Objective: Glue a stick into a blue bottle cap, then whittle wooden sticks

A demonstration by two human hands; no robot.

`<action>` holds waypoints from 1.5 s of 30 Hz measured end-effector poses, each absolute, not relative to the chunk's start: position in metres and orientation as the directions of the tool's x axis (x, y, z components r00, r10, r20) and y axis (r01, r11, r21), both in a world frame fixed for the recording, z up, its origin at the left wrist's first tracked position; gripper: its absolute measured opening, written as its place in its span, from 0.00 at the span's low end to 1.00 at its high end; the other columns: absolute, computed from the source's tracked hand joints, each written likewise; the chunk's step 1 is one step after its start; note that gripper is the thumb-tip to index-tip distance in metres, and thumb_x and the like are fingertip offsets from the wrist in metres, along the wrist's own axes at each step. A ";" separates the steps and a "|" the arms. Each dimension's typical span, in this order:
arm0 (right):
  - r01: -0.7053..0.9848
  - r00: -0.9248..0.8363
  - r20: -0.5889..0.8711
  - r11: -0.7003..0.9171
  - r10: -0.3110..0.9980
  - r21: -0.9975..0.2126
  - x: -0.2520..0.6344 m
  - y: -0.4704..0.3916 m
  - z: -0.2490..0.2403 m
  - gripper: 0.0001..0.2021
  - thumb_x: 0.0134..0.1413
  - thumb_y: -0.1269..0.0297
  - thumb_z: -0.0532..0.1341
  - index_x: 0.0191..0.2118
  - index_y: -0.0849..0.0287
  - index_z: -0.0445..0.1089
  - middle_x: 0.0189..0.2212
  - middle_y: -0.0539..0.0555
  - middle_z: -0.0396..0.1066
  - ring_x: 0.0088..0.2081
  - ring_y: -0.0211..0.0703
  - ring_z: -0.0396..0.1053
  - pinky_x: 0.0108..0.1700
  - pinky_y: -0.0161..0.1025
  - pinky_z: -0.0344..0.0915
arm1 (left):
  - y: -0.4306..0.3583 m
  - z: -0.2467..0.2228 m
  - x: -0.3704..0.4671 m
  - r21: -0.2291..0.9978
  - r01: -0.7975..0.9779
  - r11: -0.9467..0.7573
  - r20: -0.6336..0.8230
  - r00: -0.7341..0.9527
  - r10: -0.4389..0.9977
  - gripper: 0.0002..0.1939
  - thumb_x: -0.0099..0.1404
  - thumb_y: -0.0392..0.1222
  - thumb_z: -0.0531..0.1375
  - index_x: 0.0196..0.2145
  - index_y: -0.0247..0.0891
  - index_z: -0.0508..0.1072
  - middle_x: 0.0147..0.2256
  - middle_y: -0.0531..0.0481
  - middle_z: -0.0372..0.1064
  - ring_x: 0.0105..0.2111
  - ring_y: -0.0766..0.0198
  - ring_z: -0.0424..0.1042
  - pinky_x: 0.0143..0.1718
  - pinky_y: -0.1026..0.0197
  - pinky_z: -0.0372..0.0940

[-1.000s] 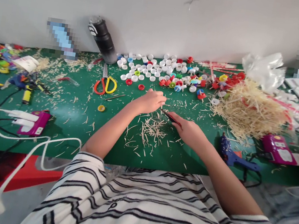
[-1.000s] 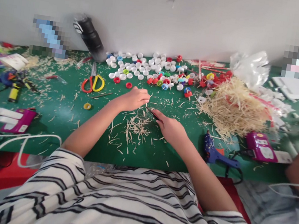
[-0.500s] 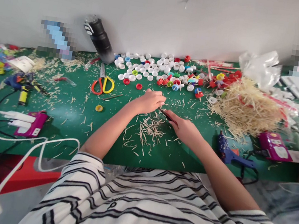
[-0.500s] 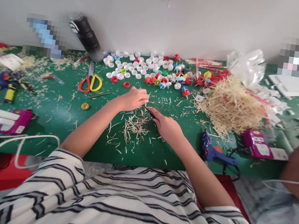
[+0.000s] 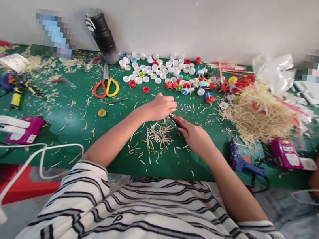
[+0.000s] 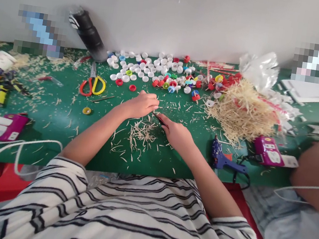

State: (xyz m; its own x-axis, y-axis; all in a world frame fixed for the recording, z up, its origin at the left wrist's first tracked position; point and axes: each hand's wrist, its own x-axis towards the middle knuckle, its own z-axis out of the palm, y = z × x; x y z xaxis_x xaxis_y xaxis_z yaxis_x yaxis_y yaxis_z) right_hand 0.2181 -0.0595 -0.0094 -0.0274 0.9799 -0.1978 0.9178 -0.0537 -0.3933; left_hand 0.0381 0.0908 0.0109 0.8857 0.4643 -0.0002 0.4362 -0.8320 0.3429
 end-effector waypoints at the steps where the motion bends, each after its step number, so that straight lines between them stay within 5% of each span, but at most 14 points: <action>1: 0.921 -0.026 -0.202 -0.055 0.979 -0.386 0.218 -0.059 -0.009 0.28 0.73 0.59 0.51 0.75 0.43 0.57 0.53 0.56 0.81 0.44 0.54 0.80 0.44 0.45 0.71 | 0.091 0.011 0.038 0.346 0.440 -0.829 -0.001 0.883 0.469 0.15 0.77 0.39 0.47 0.31 0.38 0.63 0.37 0.46 0.63 0.35 0.61 0.60 0.54 0.44 0.57; 45: 0.913 -0.040 -0.216 -0.052 0.976 -0.405 0.215 -0.070 -0.010 0.28 0.74 0.60 0.49 0.76 0.43 0.56 0.54 0.55 0.80 0.45 0.56 0.80 0.44 0.45 0.71 | 0.093 0.007 0.037 0.364 0.428 -0.828 0.015 0.886 0.464 0.17 0.77 0.40 0.47 0.29 0.39 0.64 0.36 0.46 0.64 0.36 0.60 0.62 0.53 0.47 0.56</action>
